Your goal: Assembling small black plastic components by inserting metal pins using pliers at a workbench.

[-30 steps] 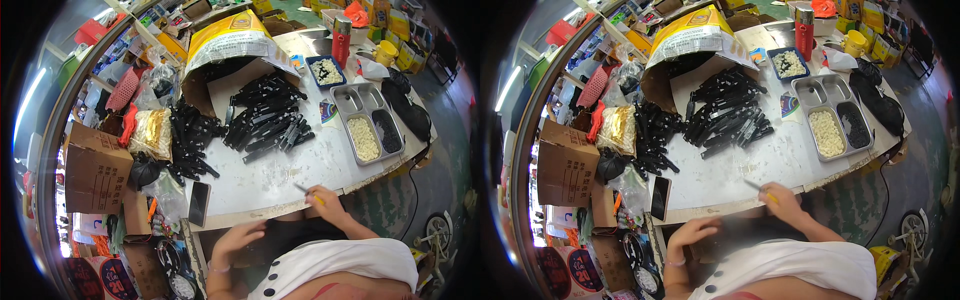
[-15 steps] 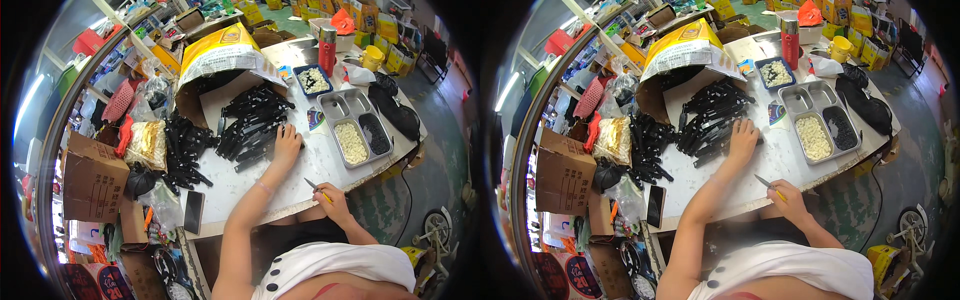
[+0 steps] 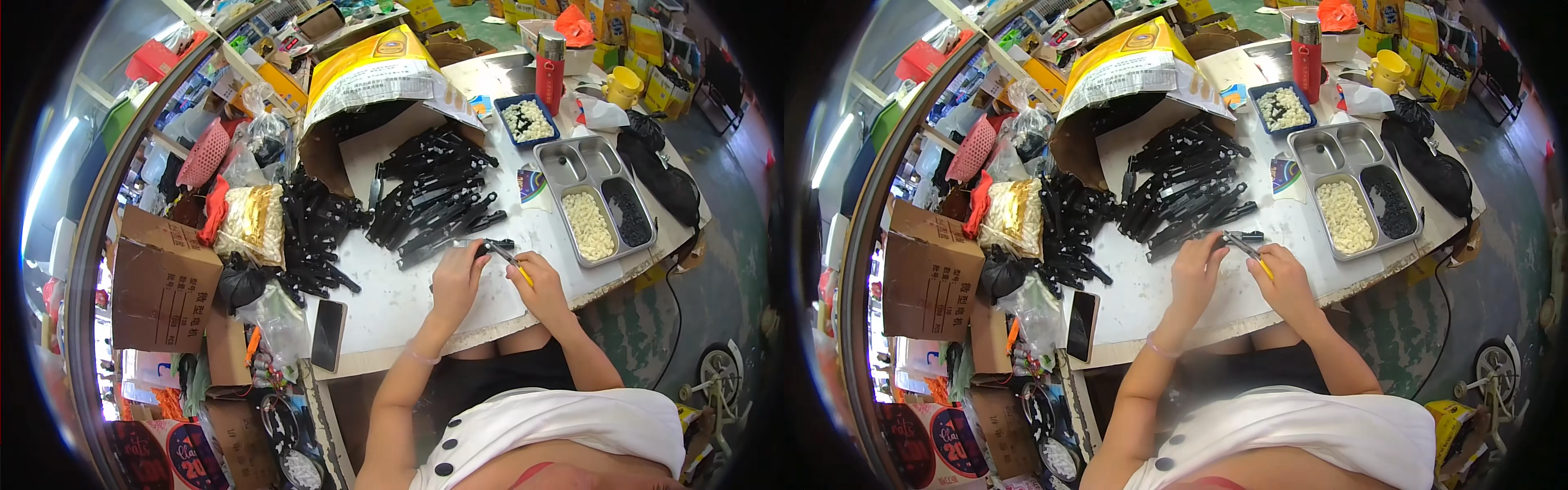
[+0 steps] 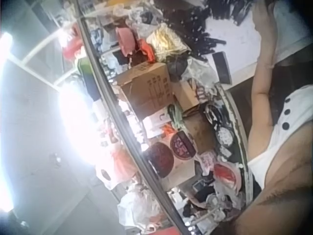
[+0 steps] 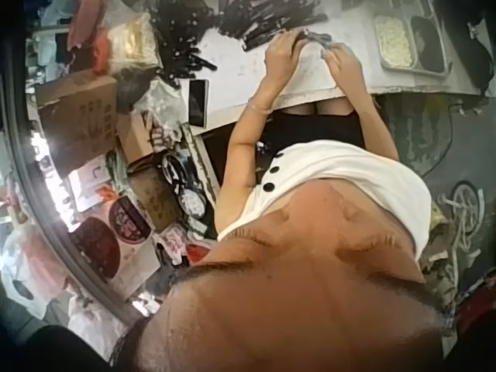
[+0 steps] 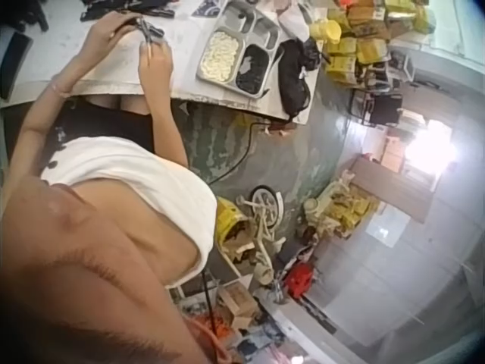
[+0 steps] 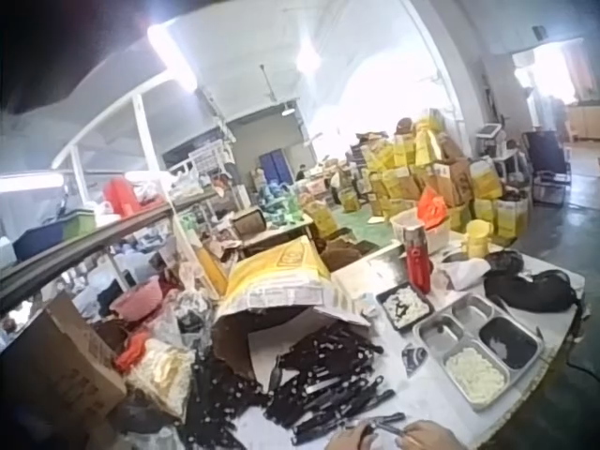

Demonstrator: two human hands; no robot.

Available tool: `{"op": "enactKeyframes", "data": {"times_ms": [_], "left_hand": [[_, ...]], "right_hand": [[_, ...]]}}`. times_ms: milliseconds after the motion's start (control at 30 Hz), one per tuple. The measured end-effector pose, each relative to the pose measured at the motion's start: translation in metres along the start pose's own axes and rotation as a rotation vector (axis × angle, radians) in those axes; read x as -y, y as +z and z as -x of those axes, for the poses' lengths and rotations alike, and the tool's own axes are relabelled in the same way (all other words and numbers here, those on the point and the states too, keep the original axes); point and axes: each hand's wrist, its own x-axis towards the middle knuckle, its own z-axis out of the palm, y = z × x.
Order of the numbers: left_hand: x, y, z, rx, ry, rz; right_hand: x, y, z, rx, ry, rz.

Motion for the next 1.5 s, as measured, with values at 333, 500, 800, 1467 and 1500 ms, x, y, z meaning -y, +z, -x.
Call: {"op": "enactKeyframes", "data": {"times_ms": [333,500,800,1467,1500], "left_hand": [[-0.024,-0.073,0.041,0.574,-0.909,0.929],[-0.01,-0.117,0.106,0.92,-0.959,0.835],[0.007,-0.116,0.101,1.042,-0.629,0.731],[0.038,0.073,-0.008,0.359,0.34,-0.298],[0.039,0.073,-0.006,0.346,0.279,-0.203]], "right_hand": [[-0.004,0.004,0.028,0.192,-0.277,0.013],[0.001,0.014,0.063,0.462,-0.415,-0.122],[0.019,-0.021,0.041,0.221,0.302,-1.002],[0.146,-0.108,0.032,0.639,-0.031,-2.034],[0.146,-0.107,0.028,0.649,-0.031,-2.04]]}}
